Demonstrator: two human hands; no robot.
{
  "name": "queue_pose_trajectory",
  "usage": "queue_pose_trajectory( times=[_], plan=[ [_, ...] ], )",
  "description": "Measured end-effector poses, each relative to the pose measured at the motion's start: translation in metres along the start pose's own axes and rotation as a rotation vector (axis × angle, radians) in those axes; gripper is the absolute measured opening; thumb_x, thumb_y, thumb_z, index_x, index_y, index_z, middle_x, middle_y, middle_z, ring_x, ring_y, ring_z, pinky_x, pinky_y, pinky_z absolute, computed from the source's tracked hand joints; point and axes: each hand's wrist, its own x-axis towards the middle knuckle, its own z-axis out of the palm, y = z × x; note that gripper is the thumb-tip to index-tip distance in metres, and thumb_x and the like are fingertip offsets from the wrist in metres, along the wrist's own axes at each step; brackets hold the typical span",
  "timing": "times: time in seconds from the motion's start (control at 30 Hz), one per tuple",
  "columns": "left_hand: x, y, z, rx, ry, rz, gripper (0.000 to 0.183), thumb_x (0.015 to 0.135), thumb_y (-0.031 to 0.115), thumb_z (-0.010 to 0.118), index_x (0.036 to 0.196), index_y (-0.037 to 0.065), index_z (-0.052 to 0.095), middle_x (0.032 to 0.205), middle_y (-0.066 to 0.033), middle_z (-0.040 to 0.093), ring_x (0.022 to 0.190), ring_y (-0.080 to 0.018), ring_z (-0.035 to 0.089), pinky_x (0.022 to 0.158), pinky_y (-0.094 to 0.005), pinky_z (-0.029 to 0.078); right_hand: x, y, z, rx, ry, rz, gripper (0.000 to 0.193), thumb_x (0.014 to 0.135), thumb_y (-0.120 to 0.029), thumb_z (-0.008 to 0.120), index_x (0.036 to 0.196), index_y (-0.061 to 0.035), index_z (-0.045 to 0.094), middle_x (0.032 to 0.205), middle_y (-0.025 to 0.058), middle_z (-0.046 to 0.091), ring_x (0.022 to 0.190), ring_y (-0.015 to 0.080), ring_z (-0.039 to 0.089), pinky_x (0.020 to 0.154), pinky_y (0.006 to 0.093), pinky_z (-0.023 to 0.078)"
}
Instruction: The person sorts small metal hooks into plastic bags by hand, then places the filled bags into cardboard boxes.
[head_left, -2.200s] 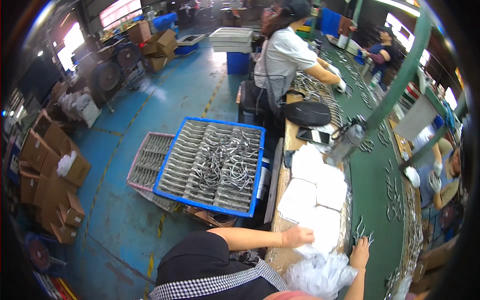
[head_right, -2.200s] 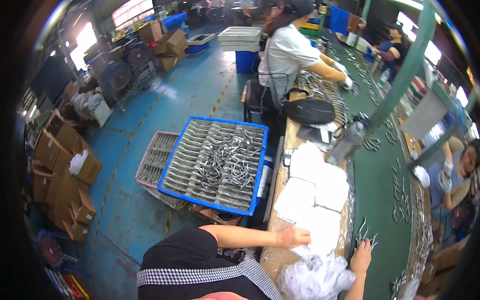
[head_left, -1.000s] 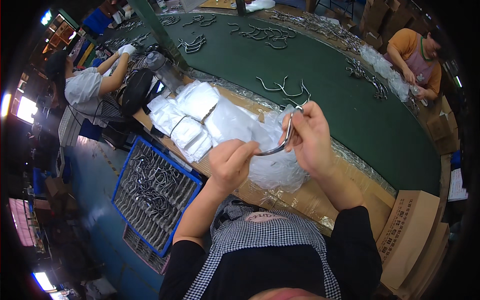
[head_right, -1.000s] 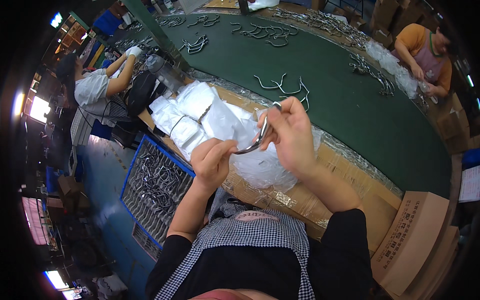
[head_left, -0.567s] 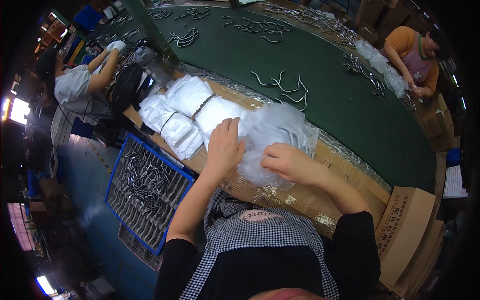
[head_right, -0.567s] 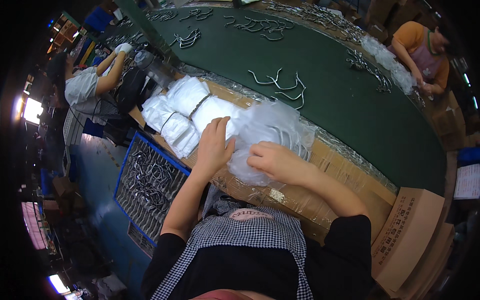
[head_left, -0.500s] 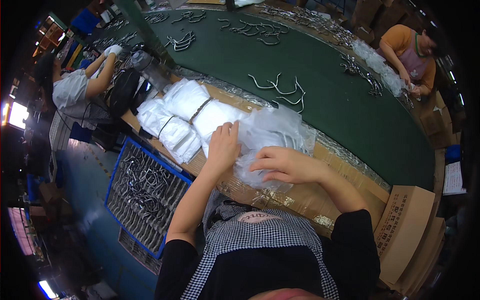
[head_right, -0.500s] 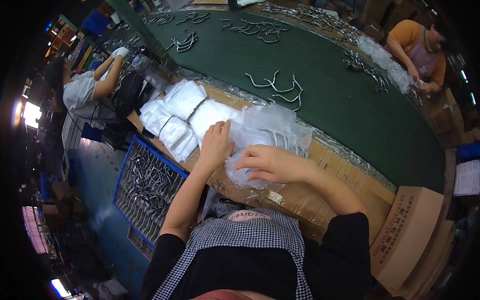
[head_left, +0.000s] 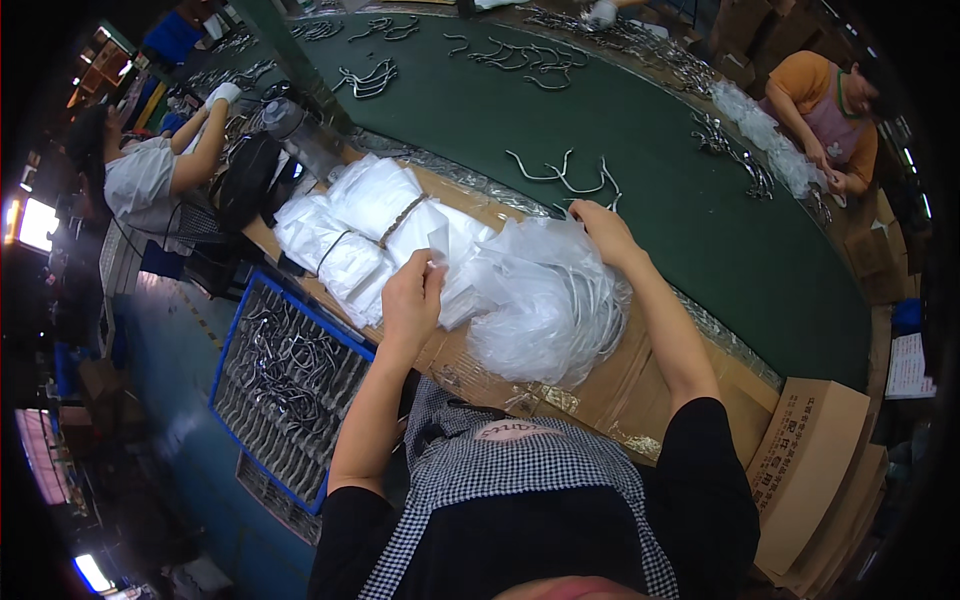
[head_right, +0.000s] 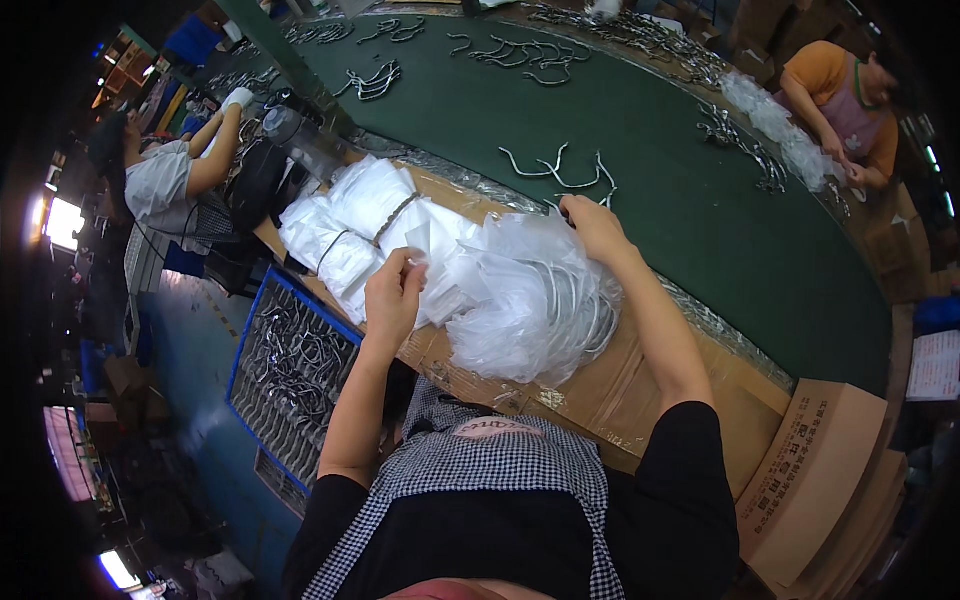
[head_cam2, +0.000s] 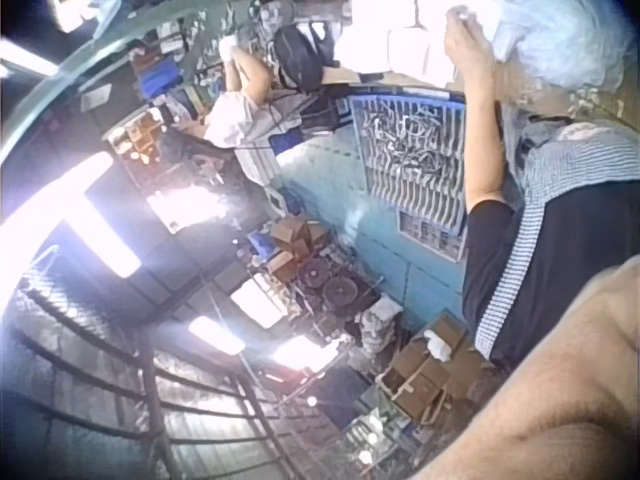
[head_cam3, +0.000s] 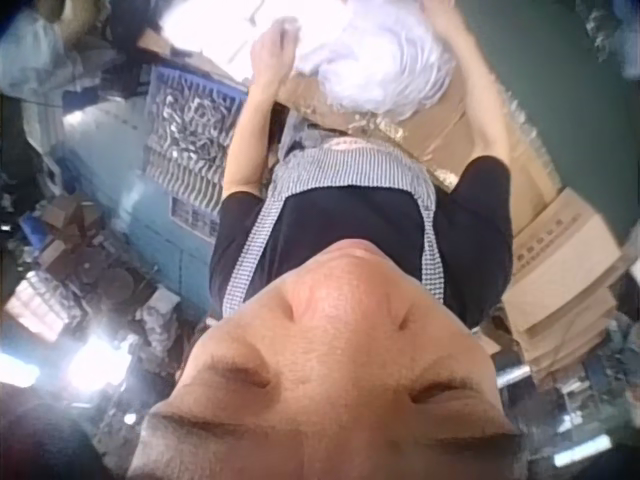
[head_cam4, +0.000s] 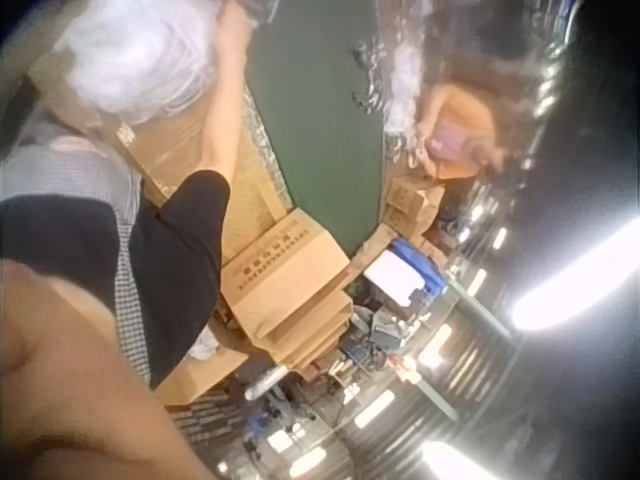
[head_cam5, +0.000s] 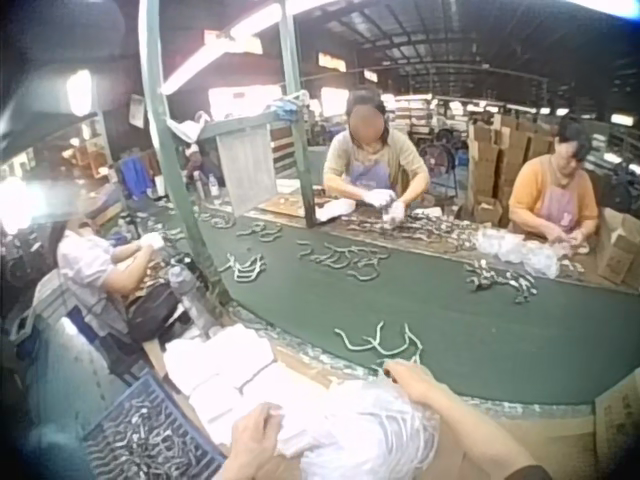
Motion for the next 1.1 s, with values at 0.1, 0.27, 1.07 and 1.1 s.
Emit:
queue_pose_trajectory(
  times=[0.1, 0.27, 1.07, 1.1],
  plan=[
    [0.003, 0.001, -0.008, 0.012, 0.01, 0.007, 0.007, 0.09, 0.011, 0.063, 0.09, 0.005, 0.062, 0.077, -0.0135, 0.065, 0.068, -0.0309, 0.065, 0.057, -0.0368, 0.048, -0.005, -0.004, -0.007, 0.044, 0.083, -0.047, 0.027, 0.081, -0.011, 0.062, 0.107, -0.0042, 0.058, 0.103, 0.0161, 0.064, 0.088, 0.0361, 0.064, 0.076, 0.043, 0.051],
    [0.004, 0.024, -0.018, 0.245, 0.178, 0.261, 0.012, 0.084, 0.014, 0.071, 0.084, 0.004, 0.064, 0.077, -0.0109, 0.065, 0.066, -0.0291, 0.064, 0.058, -0.0364, 0.048, -0.032, -0.052, -0.062, 0.429, 0.325, 0.156, 0.021, 0.091, -0.008, 0.056, 0.111, -0.0032, 0.059, 0.095, 0.0127, 0.066, 0.074, 0.0246, 0.067, 0.062, 0.0327, 0.053],
    [-0.013, 0.042, 0.011, 0.213, 0.078, 0.467, 0.011, 0.081, 0.004, 0.067, 0.09, 0.0, 0.063, 0.071, -0.0113, 0.058, 0.06, -0.0322, 0.058, 0.057, -0.0382, 0.048, -0.113, -0.156, -0.049, 0.033, 0.098, -0.659, 0.017, 0.08, -0.016, 0.068, 0.092, -0.0058, 0.063, 0.082, 0.006, 0.055, 0.069, 0.0237, 0.055, 0.072, 0.0348, 0.045],
    [-0.008, 0.023, 0.02, 0.38, 0.067, 0.395, 0.01, 0.082, 0.006, 0.065, 0.09, 0.0, 0.062, 0.074, -0.0119, 0.059, 0.065, -0.0344, 0.059, 0.06, -0.041, 0.049, -0.106, -0.15, -0.047, 0.25, -0.062, -0.673, 0.018, 0.081, -0.016, 0.069, 0.095, -0.0058, 0.064, 0.082, 0.006, 0.055, 0.071, 0.0244, 0.056, 0.072, 0.0351, 0.045]
  ],
)
